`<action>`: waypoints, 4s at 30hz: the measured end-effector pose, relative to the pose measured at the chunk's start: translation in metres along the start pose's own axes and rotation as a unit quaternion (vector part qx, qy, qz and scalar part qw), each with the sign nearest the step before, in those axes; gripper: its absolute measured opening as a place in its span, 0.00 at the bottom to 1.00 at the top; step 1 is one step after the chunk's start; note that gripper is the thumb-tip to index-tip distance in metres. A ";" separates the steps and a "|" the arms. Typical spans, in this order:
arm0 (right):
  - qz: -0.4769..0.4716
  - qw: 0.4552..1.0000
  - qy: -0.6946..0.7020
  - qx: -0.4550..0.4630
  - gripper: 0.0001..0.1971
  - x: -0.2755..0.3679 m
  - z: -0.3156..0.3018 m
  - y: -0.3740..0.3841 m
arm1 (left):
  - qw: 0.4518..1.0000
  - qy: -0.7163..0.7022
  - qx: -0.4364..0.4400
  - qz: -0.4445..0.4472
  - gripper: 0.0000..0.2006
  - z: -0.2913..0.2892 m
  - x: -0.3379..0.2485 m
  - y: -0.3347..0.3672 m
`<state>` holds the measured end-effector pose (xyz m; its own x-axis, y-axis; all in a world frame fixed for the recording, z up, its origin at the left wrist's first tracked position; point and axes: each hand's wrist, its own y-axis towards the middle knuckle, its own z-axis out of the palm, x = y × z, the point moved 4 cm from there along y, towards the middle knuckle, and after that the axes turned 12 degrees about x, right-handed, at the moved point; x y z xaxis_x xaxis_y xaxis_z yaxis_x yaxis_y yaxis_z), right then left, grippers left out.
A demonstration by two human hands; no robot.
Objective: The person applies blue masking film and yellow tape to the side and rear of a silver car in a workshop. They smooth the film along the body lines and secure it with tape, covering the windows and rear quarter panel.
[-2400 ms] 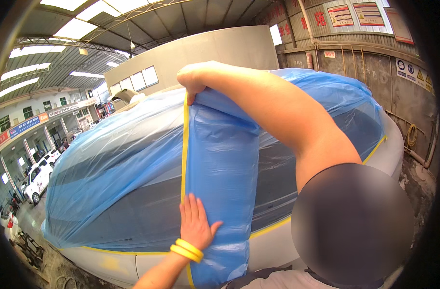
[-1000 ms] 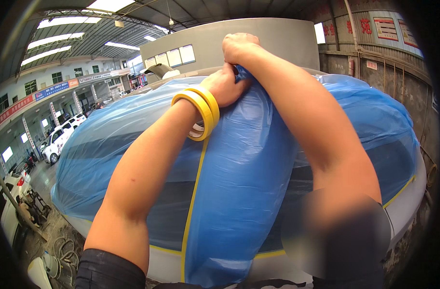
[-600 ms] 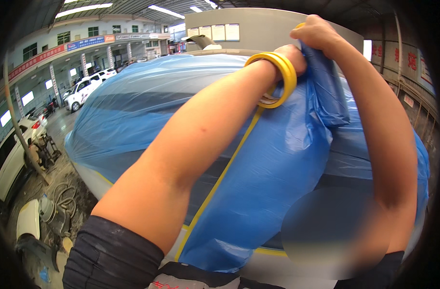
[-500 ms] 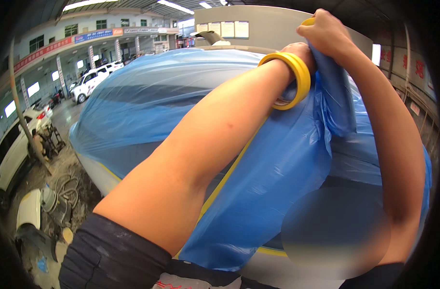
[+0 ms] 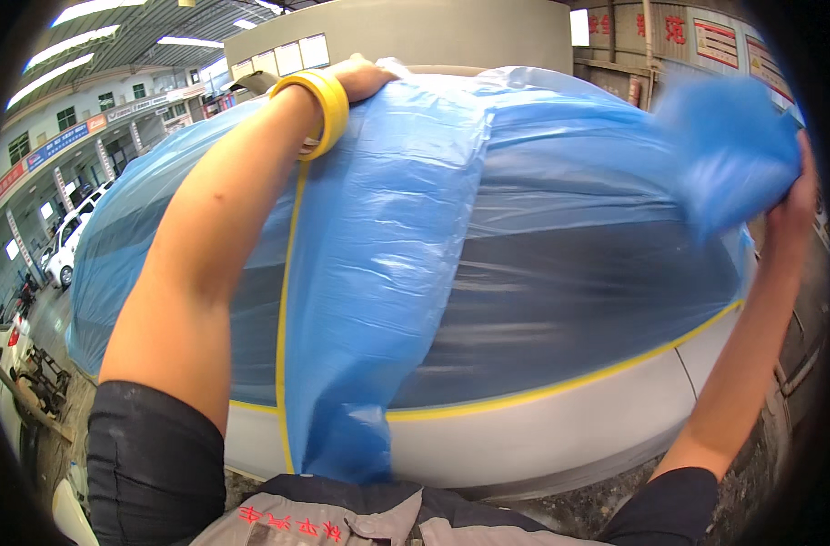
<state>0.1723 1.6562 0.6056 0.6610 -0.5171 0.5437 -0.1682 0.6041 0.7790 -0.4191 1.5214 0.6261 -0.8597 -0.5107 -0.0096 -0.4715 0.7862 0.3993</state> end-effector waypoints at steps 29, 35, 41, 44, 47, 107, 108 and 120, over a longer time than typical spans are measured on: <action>0.365 0.853 -0.016 0.372 0.17 -0.220 0.224 -0.335 | 0.593 -0.740 0.014 -0.317 0.20 0.208 -0.029 -0.613; 0.408 0.856 0.020 0.315 0.23 -0.233 0.249 -0.327 | 0.650 -0.707 -0.001 -0.279 0.21 0.206 -0.033 -0.628; 0.443 0.841 0.091 0.297 0.13 -0.234 0.267 -0.331 | 0.714 -0.666 0.032 -0.212 0.25 0.201 -0.032 -0.611; 0.443 0.841 0.129 0.283 0.11 -0.230 0.264 -0.332 | 0.723 -0.660 0.048 -0.199 0.26 0.202 -0.025 -0.608; 0.407 0.867 0.148 0.245 0.11 -0.224 0.252 -0.327 | 0.734 -0.649 0.064 -0.189 0.26 0.203 -0.016 -0.604; 0.236 0.966 -0.039 0.094 0.08 -0.164 0.129 -0.361 | 0.636 -0.757 0.152 0.024 0.42 0.186 -0.062 -0.539; 0.236 0.966 -0.029 0.102 0.08 -0.163 0.126 -0.361 | 0.628 -0.763 0.151 0.024 0.38 0.188 -0.075 -0.538; 0.290 0.920 0.097 0.245 0.06 -0.193 0.040 -0.316 | 0.781 -0.616 0.102 0.015 0.29 0.197 -0.243 -0.513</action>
<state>0.0690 1.5411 0.2667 0.4664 -0.0466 0.8834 -0.8119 0.3739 0.4484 -0.0067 1.3107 0.2424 -0.3483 0.1322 -0.9280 -0.3617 0.8944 0.2631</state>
